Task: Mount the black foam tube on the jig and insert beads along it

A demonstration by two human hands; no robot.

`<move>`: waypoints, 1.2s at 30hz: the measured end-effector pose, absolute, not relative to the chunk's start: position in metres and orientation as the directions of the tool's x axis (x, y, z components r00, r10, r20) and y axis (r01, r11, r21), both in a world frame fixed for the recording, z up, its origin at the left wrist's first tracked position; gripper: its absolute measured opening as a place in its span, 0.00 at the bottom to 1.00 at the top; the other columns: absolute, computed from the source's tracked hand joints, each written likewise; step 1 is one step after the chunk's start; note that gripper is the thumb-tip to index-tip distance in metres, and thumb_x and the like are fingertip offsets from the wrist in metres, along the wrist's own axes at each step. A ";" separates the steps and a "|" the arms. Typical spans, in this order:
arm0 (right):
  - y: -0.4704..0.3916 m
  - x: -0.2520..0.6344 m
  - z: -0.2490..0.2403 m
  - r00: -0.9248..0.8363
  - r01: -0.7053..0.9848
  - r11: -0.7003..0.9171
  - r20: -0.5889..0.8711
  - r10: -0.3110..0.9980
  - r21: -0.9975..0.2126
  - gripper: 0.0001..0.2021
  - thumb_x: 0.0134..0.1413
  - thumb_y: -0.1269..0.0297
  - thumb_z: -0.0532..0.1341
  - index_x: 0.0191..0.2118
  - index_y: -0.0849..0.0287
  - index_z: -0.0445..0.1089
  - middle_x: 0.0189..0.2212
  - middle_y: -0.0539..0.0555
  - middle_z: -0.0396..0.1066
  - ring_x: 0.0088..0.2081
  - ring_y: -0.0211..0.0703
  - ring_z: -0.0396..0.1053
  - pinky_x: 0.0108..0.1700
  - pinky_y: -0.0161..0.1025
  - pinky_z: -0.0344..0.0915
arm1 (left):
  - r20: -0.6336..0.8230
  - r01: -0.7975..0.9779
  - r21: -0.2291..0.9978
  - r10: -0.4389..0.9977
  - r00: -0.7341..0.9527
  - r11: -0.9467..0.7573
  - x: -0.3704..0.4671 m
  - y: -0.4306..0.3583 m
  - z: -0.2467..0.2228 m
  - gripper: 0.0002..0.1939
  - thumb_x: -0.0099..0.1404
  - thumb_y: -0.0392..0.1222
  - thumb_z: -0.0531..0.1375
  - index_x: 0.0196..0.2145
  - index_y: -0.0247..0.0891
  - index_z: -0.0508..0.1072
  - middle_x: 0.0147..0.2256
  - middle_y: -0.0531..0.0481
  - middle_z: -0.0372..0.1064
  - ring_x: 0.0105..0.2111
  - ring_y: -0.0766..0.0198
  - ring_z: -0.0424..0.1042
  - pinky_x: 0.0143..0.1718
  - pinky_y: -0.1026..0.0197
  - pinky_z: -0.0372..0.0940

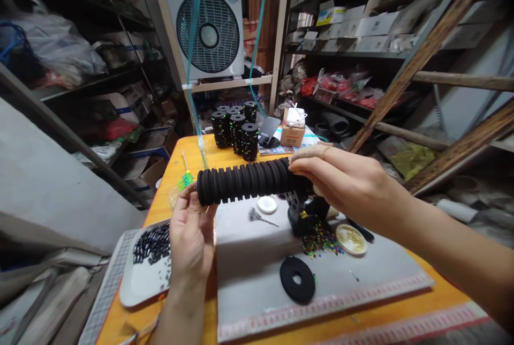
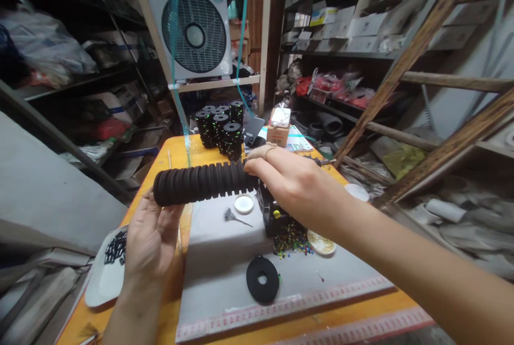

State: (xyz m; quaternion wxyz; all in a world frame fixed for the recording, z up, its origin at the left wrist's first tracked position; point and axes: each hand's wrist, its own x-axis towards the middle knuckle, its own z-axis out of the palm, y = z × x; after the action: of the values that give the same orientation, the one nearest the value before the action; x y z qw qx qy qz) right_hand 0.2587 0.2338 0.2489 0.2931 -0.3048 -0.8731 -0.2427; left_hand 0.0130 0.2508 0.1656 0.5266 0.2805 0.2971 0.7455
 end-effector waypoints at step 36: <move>0.107 0.318 0.082 -0.053 0.888 0.235 0.420 0.906 -0.396 0.06 0.61 0.63 0.57 0.36 0.57 0.70 0.33 0.53 0.66 0.37 0.38 0.65 0.38 0.38 0.65 | 0.180 -0.556 0.765 0.937 -0.299 -0.325 0.013 0.252 0.163 0.13 0.65 0.40 0.62 0.46 0.34 0.72 0.49 0.41 0.67 0.45 0.63 0.69 0.47 0.63 0.68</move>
State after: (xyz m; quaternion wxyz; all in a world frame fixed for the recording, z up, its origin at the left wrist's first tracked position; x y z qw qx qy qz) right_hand 0.3183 0.1068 0.0818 0.3026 -0.6182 -0.7253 0.0152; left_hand 0.0130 0.2521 0.1627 0.4986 0.3193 0.2984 0.7486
